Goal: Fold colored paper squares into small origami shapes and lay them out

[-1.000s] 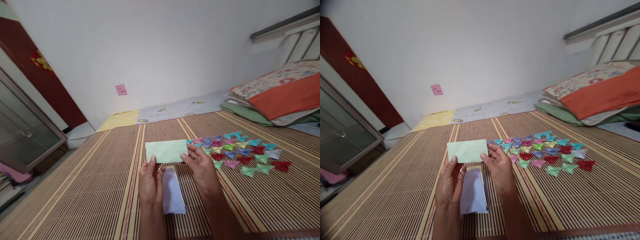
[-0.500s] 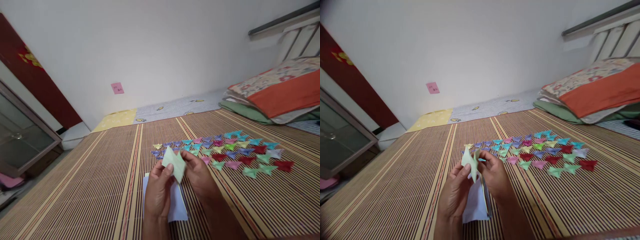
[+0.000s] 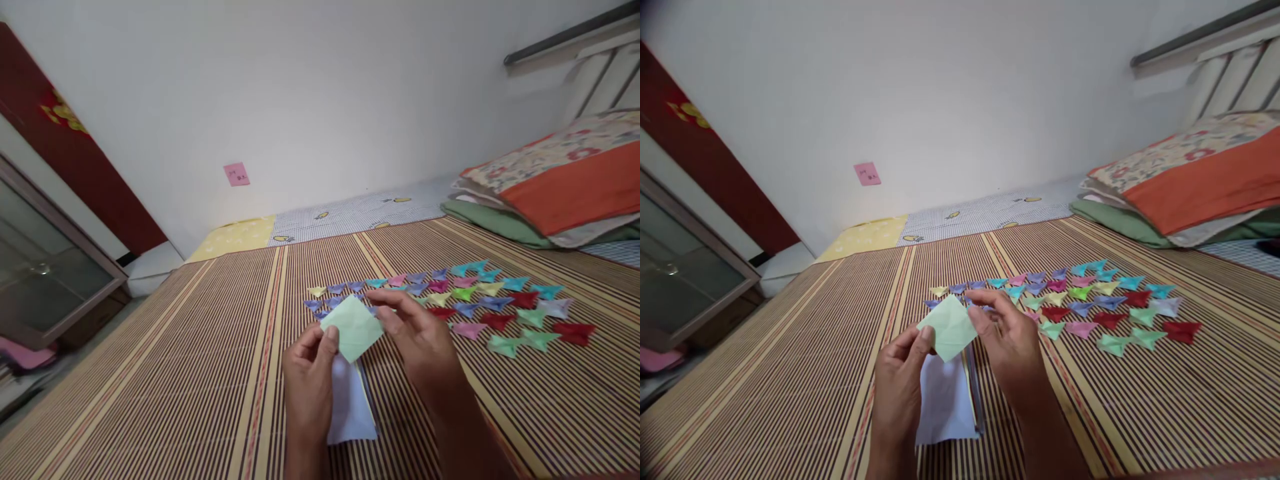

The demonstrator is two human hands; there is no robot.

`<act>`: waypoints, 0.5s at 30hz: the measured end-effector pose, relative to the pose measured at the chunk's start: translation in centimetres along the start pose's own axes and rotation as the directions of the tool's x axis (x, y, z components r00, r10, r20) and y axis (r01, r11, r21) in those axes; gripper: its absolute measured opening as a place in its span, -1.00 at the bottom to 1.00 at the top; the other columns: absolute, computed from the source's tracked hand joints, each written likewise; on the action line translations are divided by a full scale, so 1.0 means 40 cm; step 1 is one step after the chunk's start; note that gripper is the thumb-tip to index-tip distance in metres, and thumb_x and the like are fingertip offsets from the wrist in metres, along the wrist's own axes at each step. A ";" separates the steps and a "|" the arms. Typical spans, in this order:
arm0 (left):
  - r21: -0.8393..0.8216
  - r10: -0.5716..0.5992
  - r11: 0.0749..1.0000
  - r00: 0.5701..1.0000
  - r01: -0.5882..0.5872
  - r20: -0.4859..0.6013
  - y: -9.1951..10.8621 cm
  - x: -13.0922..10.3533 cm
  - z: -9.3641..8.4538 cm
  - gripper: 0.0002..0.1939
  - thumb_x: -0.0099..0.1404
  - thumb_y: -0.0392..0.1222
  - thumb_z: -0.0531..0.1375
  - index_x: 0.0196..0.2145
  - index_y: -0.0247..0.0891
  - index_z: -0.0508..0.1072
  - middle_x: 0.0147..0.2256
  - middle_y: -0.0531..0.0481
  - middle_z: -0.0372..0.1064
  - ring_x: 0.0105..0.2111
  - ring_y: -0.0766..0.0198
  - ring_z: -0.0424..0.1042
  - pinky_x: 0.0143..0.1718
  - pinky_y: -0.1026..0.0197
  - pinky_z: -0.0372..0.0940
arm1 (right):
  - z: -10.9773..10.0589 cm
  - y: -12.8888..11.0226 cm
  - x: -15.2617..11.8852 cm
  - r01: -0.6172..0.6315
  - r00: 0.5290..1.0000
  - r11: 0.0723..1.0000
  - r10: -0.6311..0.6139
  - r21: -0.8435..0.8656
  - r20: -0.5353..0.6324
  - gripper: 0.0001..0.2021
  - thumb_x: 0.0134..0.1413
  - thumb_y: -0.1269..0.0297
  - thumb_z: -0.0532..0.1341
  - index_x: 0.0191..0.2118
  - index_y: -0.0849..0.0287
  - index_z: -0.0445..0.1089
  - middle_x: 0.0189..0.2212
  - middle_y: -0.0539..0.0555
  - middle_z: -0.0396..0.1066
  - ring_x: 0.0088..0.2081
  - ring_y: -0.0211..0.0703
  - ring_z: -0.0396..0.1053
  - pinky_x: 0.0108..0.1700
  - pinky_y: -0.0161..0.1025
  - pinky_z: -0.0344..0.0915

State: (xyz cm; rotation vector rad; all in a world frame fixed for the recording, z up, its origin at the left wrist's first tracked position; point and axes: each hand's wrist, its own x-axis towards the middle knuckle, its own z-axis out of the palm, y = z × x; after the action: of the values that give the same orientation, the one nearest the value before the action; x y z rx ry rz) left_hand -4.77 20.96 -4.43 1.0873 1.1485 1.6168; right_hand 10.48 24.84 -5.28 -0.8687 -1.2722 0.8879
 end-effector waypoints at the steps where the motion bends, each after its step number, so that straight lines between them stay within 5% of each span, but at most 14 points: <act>1: 0.043 0.038 0.998 0.999 -0.037 -0.013 0.000 -0.002 -0.005 -0.62 0.32 0.09 0.31 -0.48 -0.27 0.56 -0.49 0.06 0.37 -0.45 0.33 0.33 -0.39 0.33 0.26 | -0.004 -0.001 0.001 0.047 0.998 0.997 -0.045 -0.058 0.035 -0.78 0.28 0.11 0.29 -0.03 0.00 0.54 -0.02 0.12 0.53 0.00 0.03 0.48 0.01 -0.05 0.40; 7: 0.125 0.053 0.991 0.992 -0.038 -0.116 -0.020 0.003 -0.034 -0.49 0.41 0.22 0.15 -0.26 -0.28 0.67 -0.39 -0.07 0.50 -0.39 0.24 0.42 -0.30 0.24 0.34 | -0.010 0.004 0.006 0.158 0.965 0.983 -0.134 -0.091 0.226 -0.85 0.20 0.38 0.30 -0.16 -0.01 0.53 0.04 0.07 0.44 0.13 0.02 0.39 0.19 0.05 0.26; 11: 0.110 0.047 0.994 0.985 -0.028 -0.166 -0.027 0.018 -0.045 -0.64 0.23 0.10 0.37 -0.22 -0.26 0.68 -0.31 -0.06 0.52 -0.42 0.31 0.41 -0.37 0.29 0.34 | -0.010 0.008 0.005 0.131 0.959 0.991 -0.118 -0.036 0.258 -0.84 0.11 0.48 0.28 -0.28 0.03 0.50 0.04 0.08 0.44 0.11 0.02 0.41 0.19 0.05 0.26; 15: -0.030 -0.024 0.999 0.967 0.017 -0.253 -0.030 0.023 -0.054 -0.52 0.09 -0.10 0.49 -0.03 -0.26 0.61 -0.49 0.09 0.41 -0.50 0.36 0.38 -0.44 0.35 0.31 | -0.010 -0.002 0.003 0.120 0.941 0.987 -0.079 -0.108 0.328 -0.80 0.05 0.52 0.27 -0.29 0.03 0.51 0.09 0.07 0.41 0.13 0.02 0.40 0.18 0.03 0.26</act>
State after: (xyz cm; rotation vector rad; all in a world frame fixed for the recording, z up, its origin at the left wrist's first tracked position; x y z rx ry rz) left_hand -6.90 21.60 -5.86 0.8653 1.2926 1.7880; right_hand 10.88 24.89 -5.21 -0.7687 -1.6581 0.9004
